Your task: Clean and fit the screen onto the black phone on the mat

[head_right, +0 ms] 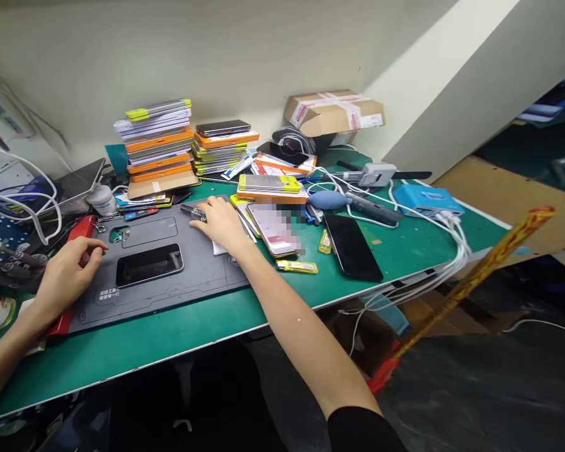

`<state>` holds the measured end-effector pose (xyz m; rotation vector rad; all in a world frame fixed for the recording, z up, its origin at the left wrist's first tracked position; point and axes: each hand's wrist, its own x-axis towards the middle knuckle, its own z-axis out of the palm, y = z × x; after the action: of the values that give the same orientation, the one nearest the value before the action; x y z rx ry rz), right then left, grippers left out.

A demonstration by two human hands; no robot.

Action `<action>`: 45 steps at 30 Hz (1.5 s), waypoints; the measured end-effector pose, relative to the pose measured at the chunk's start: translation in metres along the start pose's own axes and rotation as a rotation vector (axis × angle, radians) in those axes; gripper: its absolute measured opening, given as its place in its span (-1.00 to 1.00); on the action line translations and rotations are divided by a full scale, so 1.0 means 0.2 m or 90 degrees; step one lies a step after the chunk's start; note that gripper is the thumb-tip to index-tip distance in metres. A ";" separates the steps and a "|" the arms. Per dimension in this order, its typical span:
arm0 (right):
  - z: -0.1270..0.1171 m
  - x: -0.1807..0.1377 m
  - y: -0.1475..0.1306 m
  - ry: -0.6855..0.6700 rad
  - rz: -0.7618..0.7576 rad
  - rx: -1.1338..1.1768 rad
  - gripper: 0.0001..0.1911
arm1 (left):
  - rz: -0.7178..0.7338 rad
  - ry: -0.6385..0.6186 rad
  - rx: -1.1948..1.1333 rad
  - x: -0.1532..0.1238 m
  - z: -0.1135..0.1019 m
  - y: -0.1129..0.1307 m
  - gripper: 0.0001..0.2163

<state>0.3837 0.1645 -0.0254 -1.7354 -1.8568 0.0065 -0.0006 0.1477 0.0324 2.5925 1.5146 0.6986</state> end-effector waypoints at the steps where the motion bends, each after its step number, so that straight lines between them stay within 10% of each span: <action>1: 0.00 0.01 -0.01 0.001 0.002 0.003 -0.70 | 0.000 0.004 -0.003 0.00 0.00 0.00 -0.65; 13: 0.04 0.04 0.07 0.071 0.136 0.087 -0.62 | 0.155 -0.107 0.037 0.29 0.01 -0.20 -0.36; 22: -0.12 -0.03 -0.14 0.260 -0.060 0.133 -0.34 | 0.109 -0.156 0.044 0.32 0.10 -0.24 -0.30; 35: -0.07 -0.09 -0.23 0.048 -0.090 0.175 -0.59 | 0.145 -0.139 0.064 0.32 0.09 -0.19 -0.27; 45: -0.01 -0.04 -0.20 -0.105 0.092 0.587 -0.40 | 0.248 0.012 0.088 0.17 -0.04 -0.07 -0.69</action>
<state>0.3475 0.1494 -0.0110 -1.2051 -1.4472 0.9307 -0.0002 0.1827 0.0473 3.0329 1.1039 0.6669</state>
